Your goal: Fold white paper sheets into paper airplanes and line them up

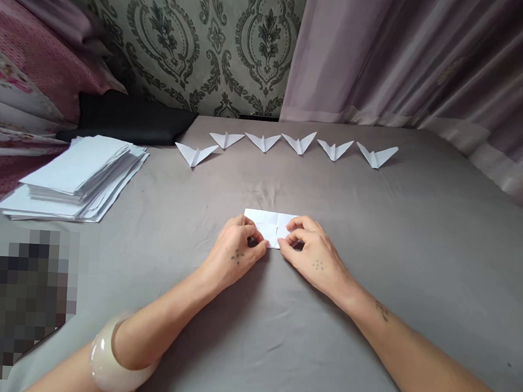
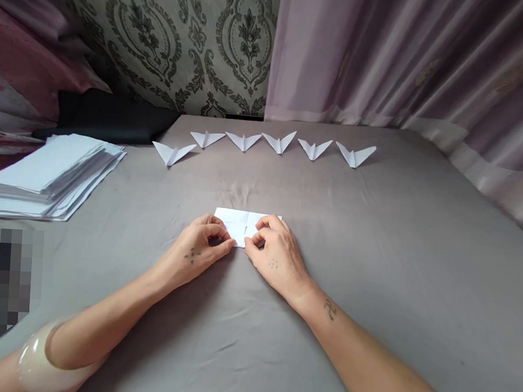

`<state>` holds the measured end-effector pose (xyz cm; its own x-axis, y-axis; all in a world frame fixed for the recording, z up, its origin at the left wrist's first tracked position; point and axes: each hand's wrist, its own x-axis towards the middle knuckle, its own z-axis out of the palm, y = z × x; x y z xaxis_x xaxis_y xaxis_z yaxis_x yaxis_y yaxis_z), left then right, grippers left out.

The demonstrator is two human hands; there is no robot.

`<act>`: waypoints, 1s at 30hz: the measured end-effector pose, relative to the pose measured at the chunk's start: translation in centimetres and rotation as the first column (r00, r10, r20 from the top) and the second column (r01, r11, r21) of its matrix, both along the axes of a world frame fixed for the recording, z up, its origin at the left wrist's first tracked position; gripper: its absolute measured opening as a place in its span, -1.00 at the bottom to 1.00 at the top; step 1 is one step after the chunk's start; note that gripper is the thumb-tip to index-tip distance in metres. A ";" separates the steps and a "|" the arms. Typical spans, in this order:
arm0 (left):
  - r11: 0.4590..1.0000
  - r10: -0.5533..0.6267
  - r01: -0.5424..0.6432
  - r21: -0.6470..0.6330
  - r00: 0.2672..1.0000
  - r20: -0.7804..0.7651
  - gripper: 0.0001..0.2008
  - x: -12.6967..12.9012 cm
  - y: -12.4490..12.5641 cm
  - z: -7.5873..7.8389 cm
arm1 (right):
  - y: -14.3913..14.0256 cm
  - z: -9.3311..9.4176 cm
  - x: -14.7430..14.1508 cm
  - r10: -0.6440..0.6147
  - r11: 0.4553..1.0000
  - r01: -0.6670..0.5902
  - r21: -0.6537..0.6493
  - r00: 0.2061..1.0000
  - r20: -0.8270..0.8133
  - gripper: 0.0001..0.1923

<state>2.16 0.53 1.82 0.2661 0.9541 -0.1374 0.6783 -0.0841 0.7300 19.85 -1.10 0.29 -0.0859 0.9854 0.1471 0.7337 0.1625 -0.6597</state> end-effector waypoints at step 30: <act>0.983 -0.120 0.122 0.134 0.992 -0.028 -0.96 -0.7 0.5 -1.2 | -0.1 0.0 2.2 0.227 0.973 -0.230 0.030 0.970 0.086 -0.91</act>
